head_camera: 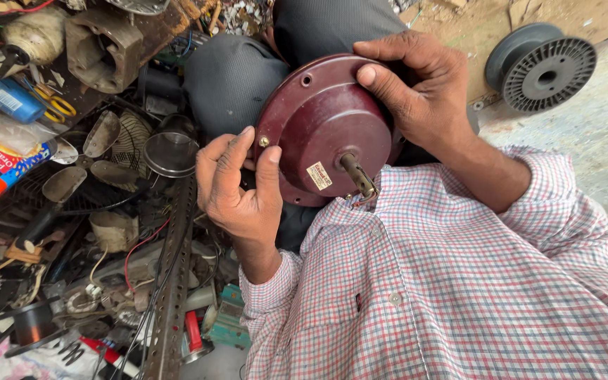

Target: The person disassembles and reassembles a maroon circular electrical component and a white circular cover using a screwdriver. They remove and insert screws, separate the cover from the housing, and manipulate internal parts while seated on the floor.

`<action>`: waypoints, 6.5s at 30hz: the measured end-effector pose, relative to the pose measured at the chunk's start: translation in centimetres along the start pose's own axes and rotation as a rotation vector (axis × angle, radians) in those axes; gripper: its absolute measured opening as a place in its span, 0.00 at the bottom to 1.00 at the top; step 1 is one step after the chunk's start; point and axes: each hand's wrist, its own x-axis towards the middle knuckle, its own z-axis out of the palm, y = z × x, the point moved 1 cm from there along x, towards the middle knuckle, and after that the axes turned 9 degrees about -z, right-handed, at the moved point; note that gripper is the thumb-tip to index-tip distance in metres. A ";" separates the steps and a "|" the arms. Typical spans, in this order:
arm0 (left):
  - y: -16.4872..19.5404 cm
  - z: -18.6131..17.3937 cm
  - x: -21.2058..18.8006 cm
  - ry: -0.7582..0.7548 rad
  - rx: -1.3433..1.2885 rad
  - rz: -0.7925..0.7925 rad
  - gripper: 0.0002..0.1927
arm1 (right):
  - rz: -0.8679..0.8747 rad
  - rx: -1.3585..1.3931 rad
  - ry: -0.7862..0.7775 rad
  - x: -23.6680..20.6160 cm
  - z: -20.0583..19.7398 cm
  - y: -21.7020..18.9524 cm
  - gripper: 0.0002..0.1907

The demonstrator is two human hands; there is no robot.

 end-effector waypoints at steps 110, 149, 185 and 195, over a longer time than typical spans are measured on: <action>-0.9 -0.8 3.2 -0.243 0.235 0.700 0.08 | -0.193 0.049 0.020 -4.6 3.1 0.3 0.12; -0.3 -0.5 3.5 -0.231 0.079 0.569 0.08 | -0.059 -0.119 0.119 -3.8 3.9 -1.1 0.11; -0.4 1.6 0.6 -0.267 0.202 0.496 0.06 | -0.029 -0.232 0.157 -6.3 3.4 0.1 0.16; 0.6 0.5 0.4 -0.291 0.129 0.524 0.10 | -0.085 -0.248 0.153 -6.7 3.5 -0.5 0.16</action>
